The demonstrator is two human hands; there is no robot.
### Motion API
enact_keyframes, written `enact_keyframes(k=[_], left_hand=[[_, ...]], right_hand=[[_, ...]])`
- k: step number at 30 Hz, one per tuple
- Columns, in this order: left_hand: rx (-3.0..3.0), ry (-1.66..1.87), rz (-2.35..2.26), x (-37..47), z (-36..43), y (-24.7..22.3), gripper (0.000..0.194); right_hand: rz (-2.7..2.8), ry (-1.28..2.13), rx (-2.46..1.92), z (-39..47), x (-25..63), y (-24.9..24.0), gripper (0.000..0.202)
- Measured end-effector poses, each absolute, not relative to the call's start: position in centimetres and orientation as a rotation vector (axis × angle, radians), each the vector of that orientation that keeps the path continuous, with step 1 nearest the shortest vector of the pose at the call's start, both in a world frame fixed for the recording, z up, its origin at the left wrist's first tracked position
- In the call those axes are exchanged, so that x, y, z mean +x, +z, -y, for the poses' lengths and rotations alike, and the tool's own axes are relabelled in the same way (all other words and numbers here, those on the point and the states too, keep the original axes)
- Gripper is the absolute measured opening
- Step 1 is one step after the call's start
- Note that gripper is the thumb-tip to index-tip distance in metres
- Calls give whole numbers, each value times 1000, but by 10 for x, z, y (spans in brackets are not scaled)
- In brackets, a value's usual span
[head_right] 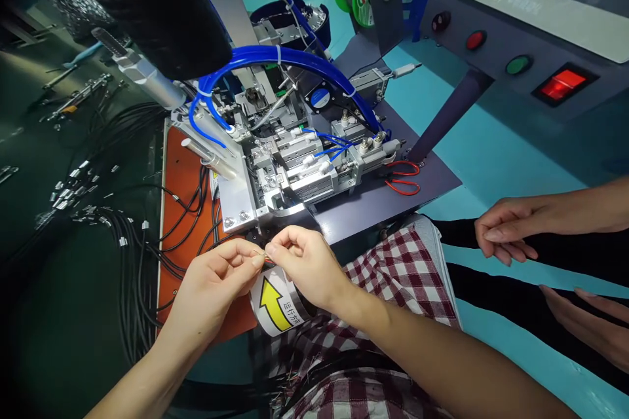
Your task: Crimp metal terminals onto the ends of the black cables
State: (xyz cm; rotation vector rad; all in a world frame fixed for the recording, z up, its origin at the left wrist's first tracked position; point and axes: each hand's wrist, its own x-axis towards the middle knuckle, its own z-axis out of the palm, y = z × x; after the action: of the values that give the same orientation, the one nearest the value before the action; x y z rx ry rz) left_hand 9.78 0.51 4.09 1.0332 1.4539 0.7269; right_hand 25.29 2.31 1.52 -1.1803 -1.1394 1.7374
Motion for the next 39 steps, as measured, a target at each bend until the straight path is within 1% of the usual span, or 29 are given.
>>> enact_keyframes(k=[5, 11, 17, 23, 30, 35, 39], left_hand=[[985, 727, -1453, 97, -8, 43, 22], [1001, 730, -1456, 98, -10, 43, 21], [1097, 687, -1498, 100, -12, 42, 21], [1128, 693, -1544, 106, -14, 44, 19], [1061, 702, -1543, 108, -19, 45, 19], [1034, 708, -1519, 106, -18, 43, 20], [1050, 700, -1518, 106, -17, 42, 19]], right_hand=[[1126, 1796, -1206, -25, 262, 17, 17], [1001, 1815, -1214, -23, 259, 18, 11], [946, 1783, -1192, -25, 256, 20, 14], [1004, 1677, -1243, -24, 252, 16, 13], [1080, 1663, -1293, -25, 261, 9, 20], [1138, 1707, -1281, -22, 262, 11, 16], [1140, 1670, -1274, -21, 258, 10, 14]])
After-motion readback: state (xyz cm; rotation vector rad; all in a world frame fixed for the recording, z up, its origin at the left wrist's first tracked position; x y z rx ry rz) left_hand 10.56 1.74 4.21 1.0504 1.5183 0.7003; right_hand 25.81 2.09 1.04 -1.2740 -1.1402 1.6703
